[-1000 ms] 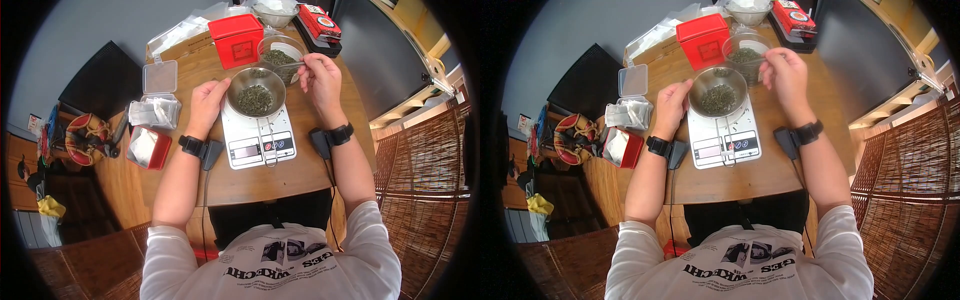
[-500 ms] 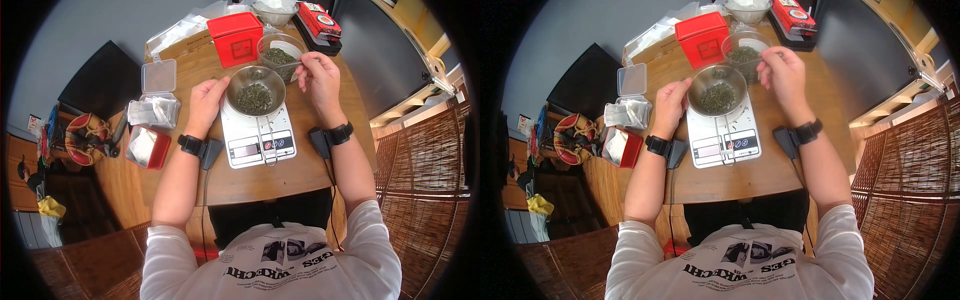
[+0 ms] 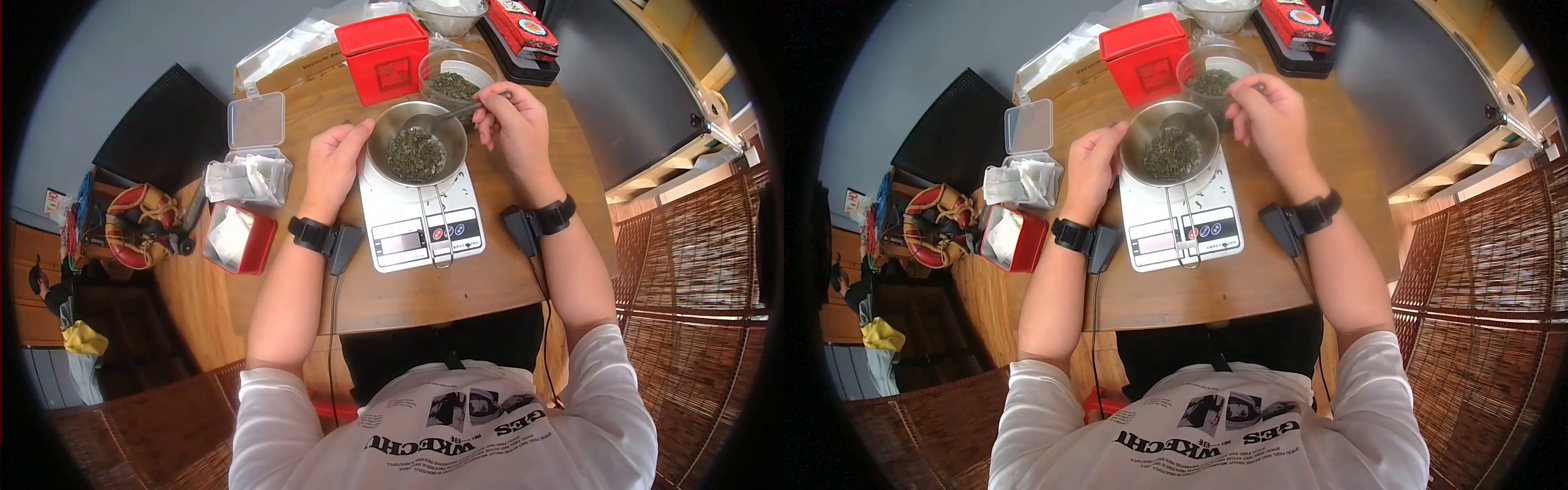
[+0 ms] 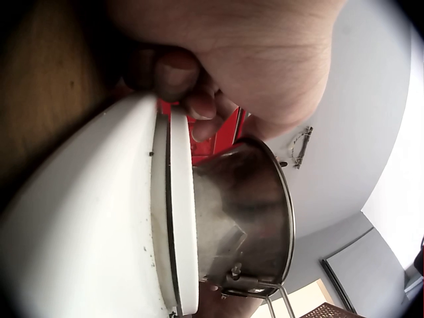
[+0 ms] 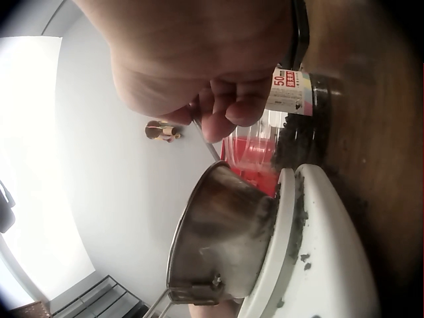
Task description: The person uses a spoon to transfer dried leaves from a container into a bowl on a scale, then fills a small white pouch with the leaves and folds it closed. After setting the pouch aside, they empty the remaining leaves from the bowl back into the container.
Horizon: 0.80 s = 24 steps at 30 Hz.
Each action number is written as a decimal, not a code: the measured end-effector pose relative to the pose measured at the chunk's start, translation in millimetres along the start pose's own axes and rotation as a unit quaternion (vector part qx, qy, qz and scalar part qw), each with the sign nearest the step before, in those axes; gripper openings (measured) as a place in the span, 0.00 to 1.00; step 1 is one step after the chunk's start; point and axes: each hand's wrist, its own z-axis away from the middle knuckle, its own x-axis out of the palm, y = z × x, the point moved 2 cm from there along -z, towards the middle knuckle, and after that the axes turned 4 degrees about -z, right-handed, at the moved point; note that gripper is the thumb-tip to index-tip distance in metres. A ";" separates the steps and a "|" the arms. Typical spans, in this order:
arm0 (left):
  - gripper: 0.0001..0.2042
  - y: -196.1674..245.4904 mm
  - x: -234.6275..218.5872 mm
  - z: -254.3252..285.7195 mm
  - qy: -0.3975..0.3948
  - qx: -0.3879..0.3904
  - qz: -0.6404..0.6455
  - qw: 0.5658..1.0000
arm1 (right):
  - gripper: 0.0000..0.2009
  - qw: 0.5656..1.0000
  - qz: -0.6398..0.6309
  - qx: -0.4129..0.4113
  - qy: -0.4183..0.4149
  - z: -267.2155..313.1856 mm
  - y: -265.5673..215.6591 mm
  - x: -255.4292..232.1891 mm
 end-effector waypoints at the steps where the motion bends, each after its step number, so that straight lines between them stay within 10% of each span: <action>1: 0.19 0.2 0.1 0.0 0.001 -0.001 0.002 1.000 | 0.05 1.000 -0.002 0.000 -0.001 0.0 -0.3 0.1; 24: 0.19 2.2 -0.3 0.9 -0.002 -0.009 0.003 1.000 | 0.06 0.988 0.012 -0.150 0.045 6.2 -31.5 2.9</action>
